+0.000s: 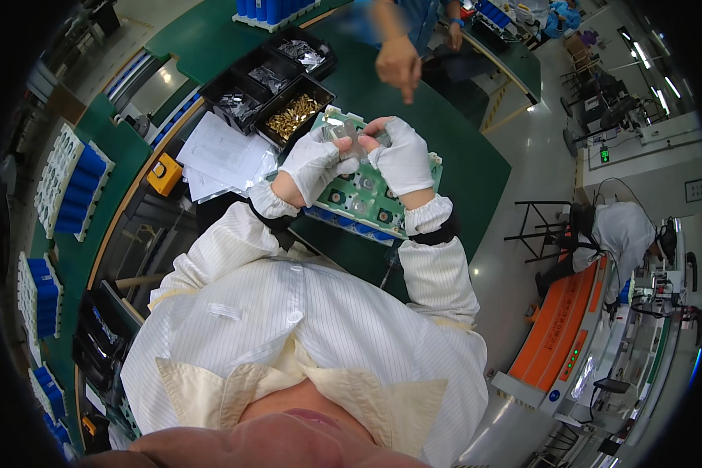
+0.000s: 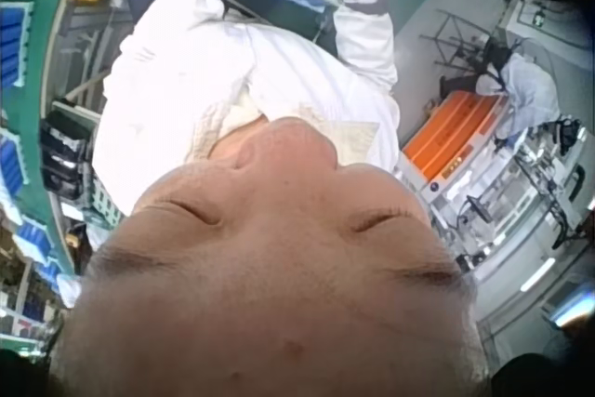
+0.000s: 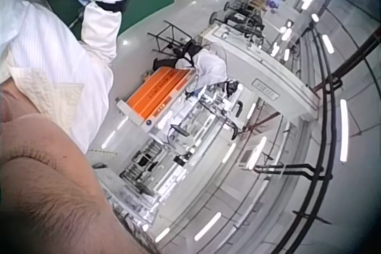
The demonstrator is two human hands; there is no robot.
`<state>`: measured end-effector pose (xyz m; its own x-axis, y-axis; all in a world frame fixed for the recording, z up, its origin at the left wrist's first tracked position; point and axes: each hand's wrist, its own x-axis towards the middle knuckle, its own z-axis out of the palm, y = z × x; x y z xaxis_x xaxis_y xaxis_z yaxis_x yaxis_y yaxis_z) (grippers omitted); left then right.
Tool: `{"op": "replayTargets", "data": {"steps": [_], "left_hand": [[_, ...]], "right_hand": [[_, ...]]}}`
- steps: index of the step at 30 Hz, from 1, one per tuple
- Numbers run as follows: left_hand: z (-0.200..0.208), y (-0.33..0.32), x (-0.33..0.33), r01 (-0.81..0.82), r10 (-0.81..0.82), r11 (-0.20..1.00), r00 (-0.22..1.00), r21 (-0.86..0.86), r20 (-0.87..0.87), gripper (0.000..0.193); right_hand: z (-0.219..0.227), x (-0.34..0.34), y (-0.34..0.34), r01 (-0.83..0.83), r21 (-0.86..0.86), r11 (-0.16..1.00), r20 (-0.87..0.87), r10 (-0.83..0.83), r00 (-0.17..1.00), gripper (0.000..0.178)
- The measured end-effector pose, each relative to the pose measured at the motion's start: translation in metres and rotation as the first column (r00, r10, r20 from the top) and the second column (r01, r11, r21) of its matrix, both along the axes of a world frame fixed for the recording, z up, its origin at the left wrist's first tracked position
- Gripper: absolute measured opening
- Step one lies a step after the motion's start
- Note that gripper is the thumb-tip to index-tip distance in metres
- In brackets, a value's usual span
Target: Assembling battery packs by attaching a PCB bracket and securing it with an electric screwdriver.
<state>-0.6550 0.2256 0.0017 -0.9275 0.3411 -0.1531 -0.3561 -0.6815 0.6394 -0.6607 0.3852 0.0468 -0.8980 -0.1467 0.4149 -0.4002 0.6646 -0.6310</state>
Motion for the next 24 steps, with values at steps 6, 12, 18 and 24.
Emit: {"op": "replayTargets", "data": {"steps": [6, 12, 18, 24], "left_hand": [[0.006, 0.002, -0.001, -0.043, 0.043, 0.999, 0.999, -0.014, 0.015, 0.028], [-0.001, 0.004, -0.007, -0.209, 0.205, 0.965, 0.978, 0.157, 0.045, 0.024], [-0.01, -0.001, -0.005, -0.249, 0.247, 0.939, 0.968, 0.238, 0.04, 0.025], [-0.026, -0.025, -0.011, -0.114, 0.073, 0.888, 0.991, 0.445, 0.109, 0.017]], "right_hand": [[0.001, -0.001, 0.01, 0.045, -0.221, 0.974, 0.162, -0.009, 0.987, 0.013], [-0.002, 0.017, 0.026, 0.023, 0.063, 0.998, 0.178, -0.033, 0.984, 0.011], [-0.004, 0.032, 0.068, 0.146, -0.252, 0.957, 0.16, -0.107, 0.981, 0.011], [0.015, 0.042, 0.082, 0.285, -0.444, 0.85, 0.166, -0.234, 0.958, 0.012]]}}
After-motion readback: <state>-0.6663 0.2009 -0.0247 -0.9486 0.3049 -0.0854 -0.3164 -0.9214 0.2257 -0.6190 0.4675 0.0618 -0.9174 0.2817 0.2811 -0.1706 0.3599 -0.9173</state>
